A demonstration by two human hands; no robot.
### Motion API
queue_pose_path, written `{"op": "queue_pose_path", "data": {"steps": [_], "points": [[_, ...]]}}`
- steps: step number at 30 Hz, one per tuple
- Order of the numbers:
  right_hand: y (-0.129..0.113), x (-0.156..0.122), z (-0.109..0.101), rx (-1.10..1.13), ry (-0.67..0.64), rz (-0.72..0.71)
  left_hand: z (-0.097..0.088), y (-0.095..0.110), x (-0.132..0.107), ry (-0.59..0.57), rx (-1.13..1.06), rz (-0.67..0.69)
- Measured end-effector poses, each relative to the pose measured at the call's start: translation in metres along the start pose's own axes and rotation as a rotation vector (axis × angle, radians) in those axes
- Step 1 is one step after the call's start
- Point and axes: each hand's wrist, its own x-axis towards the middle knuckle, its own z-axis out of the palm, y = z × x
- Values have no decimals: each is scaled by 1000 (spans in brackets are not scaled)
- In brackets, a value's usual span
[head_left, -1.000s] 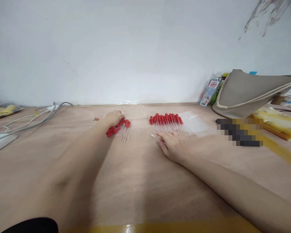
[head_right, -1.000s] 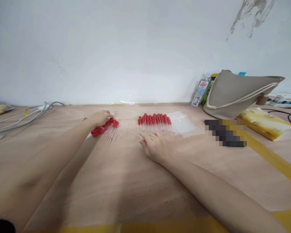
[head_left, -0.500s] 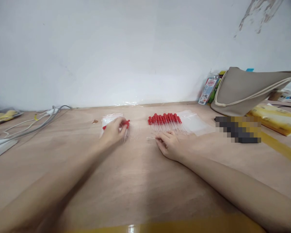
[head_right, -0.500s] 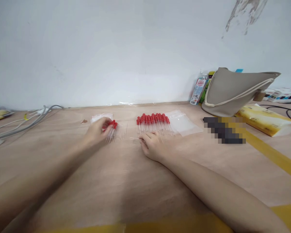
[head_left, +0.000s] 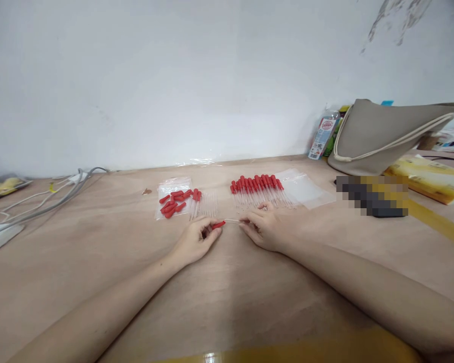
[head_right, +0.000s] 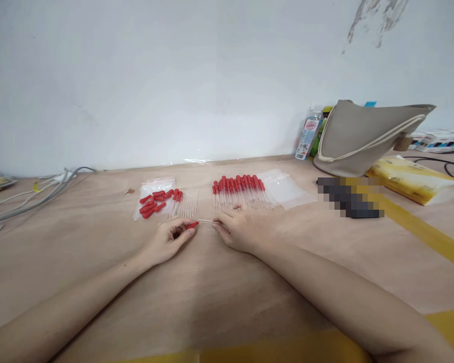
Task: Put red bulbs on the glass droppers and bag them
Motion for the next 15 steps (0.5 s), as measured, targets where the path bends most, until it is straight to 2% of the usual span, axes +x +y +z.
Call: {"op": "queue_pose_path", "data": {"steps": [3,9,15], "points": [[1,0,0,9,-18,-8,2,-3,-1,-11,-33,-14],[-1,1,-3,-23,-80,-30,7,-8,3,-79,-241,-80],[2,0,1,128,-130,-24,9,-10,3,-83,-361,-86]]}}
